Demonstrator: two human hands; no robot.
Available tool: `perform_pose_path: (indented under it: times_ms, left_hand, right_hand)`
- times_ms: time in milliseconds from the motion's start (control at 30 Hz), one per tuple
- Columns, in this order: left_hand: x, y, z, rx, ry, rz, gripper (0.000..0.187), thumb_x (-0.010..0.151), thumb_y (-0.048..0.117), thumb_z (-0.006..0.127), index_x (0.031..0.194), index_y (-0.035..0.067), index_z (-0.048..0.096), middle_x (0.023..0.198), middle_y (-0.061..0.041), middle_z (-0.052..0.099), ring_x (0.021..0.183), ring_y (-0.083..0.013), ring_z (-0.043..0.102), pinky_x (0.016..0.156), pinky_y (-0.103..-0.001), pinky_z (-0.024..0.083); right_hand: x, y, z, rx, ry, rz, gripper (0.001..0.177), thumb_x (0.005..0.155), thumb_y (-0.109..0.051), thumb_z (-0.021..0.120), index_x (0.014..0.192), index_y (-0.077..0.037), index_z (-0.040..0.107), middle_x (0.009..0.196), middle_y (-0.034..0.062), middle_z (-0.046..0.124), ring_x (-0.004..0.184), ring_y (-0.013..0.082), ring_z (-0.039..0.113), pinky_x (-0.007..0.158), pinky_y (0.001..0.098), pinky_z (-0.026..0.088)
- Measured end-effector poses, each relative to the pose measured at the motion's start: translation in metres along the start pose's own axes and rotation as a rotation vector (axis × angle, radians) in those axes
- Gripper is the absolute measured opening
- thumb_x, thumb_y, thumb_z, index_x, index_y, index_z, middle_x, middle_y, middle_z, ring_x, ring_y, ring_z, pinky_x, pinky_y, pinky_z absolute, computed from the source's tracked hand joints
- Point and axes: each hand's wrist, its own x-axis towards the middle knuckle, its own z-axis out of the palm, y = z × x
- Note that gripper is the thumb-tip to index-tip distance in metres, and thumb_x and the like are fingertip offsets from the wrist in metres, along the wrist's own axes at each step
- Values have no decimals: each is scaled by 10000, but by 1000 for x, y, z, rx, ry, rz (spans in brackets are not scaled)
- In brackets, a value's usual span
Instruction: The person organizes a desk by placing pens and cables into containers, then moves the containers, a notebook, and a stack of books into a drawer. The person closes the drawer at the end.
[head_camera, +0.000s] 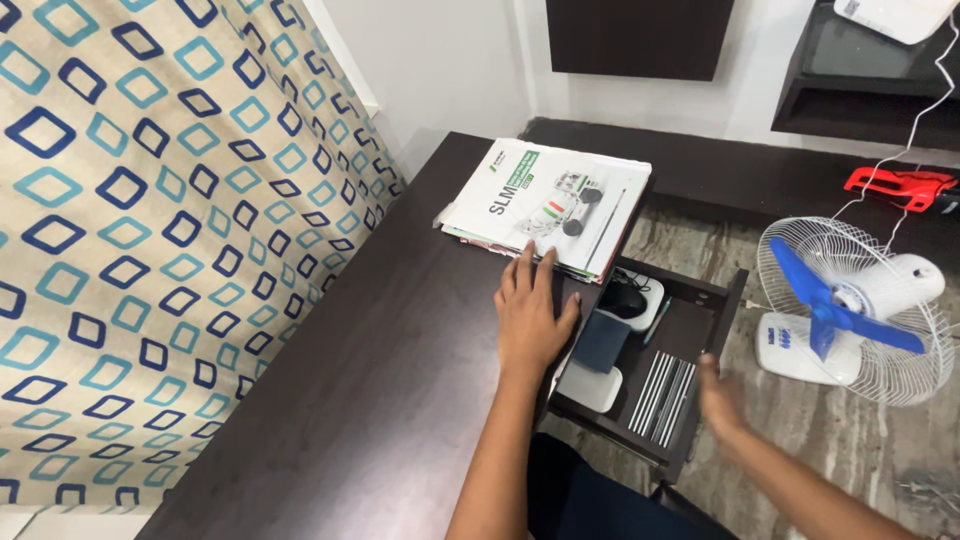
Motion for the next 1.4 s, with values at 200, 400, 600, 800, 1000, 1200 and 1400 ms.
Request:
perform_pose_path:
  times_ms: [200, 400, 600, 800, 1000, 1200, 1400]
  left_hand:
    - [0, -1, 1, 15, -11, -6, 695, 836, 321, 723, 1472, 135, 513, 1606, -143, 390, 1429, -403, 357, 1120, -529, 325]
    - [1, -4, 1, 31, -25, -12, 692, 849, 329, 719, 1479, 142, 505, 1607, -131, 386, 1426, -398, 353, 1115, -532, 321]
    - [0, -3, 1, 22, -32, -32, 702, 839, 327, 721, 1482, 146, 504, 1609, -140, 381, 1426, -403, 350, 1108, -536, 323]
    - [1, -2, 2, 3, -16, -43, 715, 829, 319, 736, 1483, 141, 509, 1608, -162, 381, 1427, -407, 351, 1109, -538, 325]
    - [2, -6, 1, -157, 101, -119, 725, 825, 274, 762, 1472, 87, 492, 1585, -206, 387, 1412, -423, 363, 1125, -529, 330]
    - [2, -17, 4, -350, 270, -198, 634, 890, 201, 720, 1452, 35, 479, 1532, -211, 440, 1400, -401, 422, 1116, -458, 429]
    - [3, -15, 4, -421, 302, -229, 602, 892, 150, 707, 1437, 32, 482, 1494, -196, 459, 1376, -378, 440, 1078, -427, 484]
  right_hand:
    - [10, -7, 55, 106, -83, 82, 1024, 934, -781, 389, 1617, -32, 250, 1632, 242, 352, 1503, 386, 360, 1203, 541, 320]
    - [-3, -63, 98, 162, -310, 143, 955, 923, -776, 331, 1591, -105, 209, 1534, 136, 347, 1372, 346, 439, 1080, 562, 468]
    - [11, -81, 130, 388, -626, 214, 831, 954, -760, 325, 1369, -60, 495, 1258, 169, 569, 1041, 320, 585, 932, 523, 525]
    - [38, -79, 145, 334, -686, 231, 696, 1008, -671, 332, 1366, -120, 560, 1252, 120, 587, 1102, 324, 551, 980, 537, 491]
    - [51, -192, 76, 121, 487, -699, 482, 1177, -421, 472, 1363, 11, 575, 1387, 261, 544, 1301, 438, 468, 1109, 550, 327]
    - [50, -359, 39, -103, 36, -1153, 385, 999, -393, 635, 1219, -79, 669, 1270, 164, 582, 1159, 306, 588, 1051, 464, 480]
    - [-6, -381, 55, -729, -209, -1435, 614, 835, -501, 743, 1256, -62, 661, 1369, 189, 589, 1291, 362, 533, 1079, 503, 427]
